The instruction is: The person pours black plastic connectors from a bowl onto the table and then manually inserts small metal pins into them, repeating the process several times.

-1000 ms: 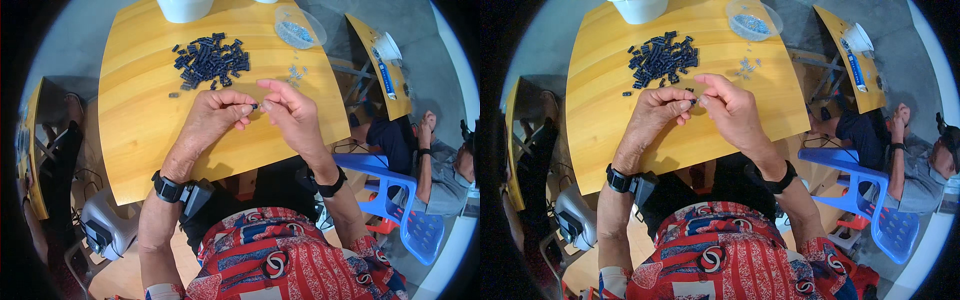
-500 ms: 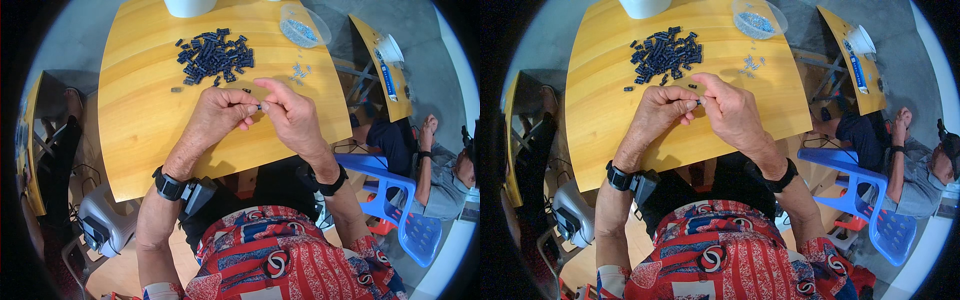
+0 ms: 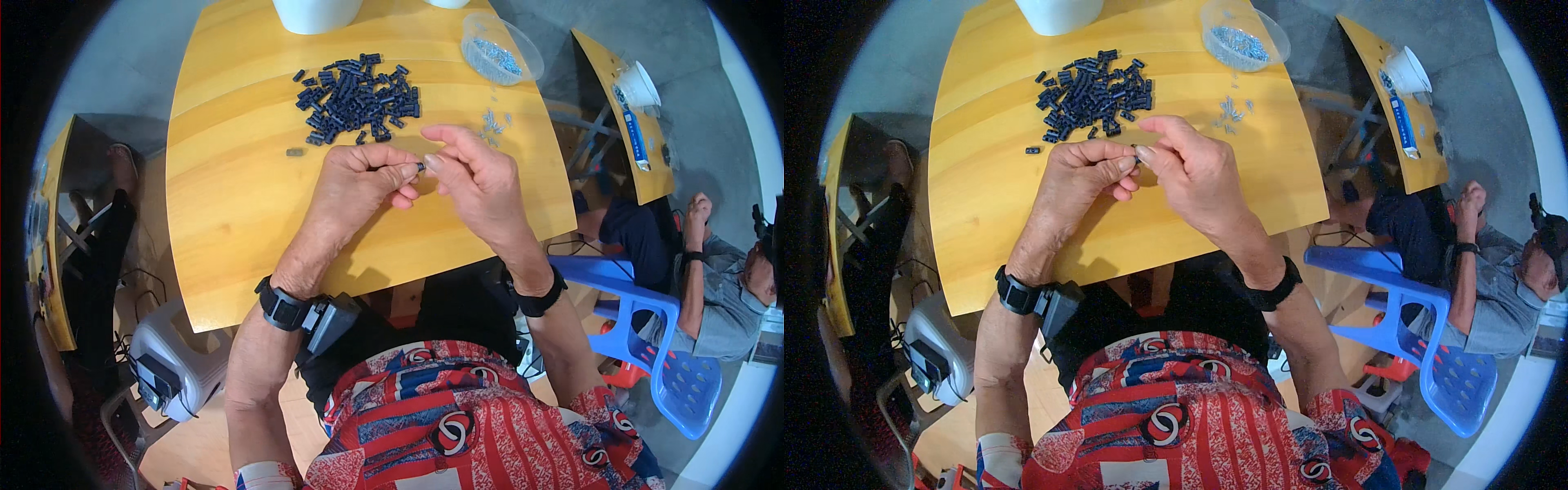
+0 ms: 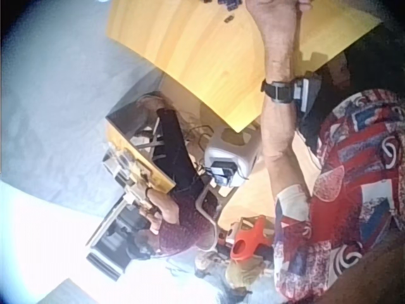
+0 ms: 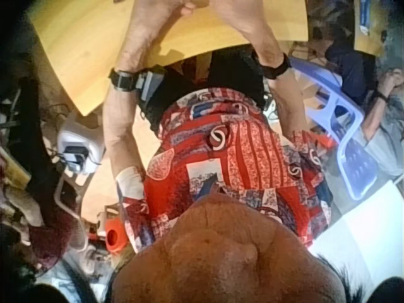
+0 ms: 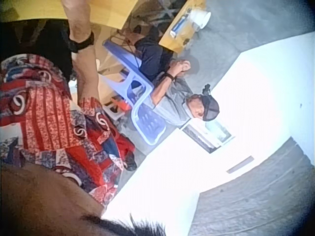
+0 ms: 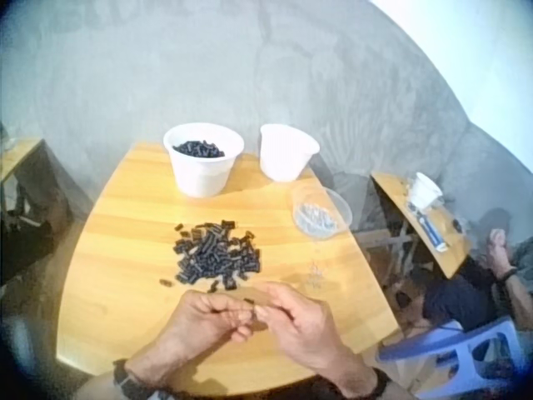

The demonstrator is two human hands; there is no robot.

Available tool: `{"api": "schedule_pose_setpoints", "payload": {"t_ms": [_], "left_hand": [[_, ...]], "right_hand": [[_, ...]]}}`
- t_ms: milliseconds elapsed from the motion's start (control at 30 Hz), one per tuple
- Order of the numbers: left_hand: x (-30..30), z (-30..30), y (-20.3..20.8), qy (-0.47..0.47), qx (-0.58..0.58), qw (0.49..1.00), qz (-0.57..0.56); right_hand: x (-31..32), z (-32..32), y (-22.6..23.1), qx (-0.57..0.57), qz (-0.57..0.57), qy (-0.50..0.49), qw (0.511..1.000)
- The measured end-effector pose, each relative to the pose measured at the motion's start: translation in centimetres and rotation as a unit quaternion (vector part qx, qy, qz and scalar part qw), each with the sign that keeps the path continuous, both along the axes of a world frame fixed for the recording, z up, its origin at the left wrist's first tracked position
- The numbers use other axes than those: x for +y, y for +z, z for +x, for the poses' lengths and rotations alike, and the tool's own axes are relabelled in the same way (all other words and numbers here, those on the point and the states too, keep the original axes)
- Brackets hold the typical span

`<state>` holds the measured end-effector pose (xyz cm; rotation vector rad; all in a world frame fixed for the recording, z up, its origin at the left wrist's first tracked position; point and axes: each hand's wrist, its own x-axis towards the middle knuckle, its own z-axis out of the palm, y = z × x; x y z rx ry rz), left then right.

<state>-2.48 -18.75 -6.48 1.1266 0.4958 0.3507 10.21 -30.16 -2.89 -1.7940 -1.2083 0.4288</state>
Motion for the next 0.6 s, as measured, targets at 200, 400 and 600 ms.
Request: {"api": "schedule_pose_setpoints", "payload": {"t_ms": [200,400,600], "left_hand": [[0.2,0.0,-0.1,0.007,-0.026,0.998,-0.05],[0.3,-0.2,0.2,0.008,-0.001,0.998,-0.055],[0.2,-0.2,0.0,0.01,0.001,0.999,-0.051]], "right_hand": [[-0.9,-0.4,-0.2,-0.069,0.064,-0.02,0.995],[-0.5,-1.2,-0.3,-0.175,0.078,-0.002,0.981],[-0.3,-1.7,-0.6,-0.25,0.111,0.017,0.962]]}}
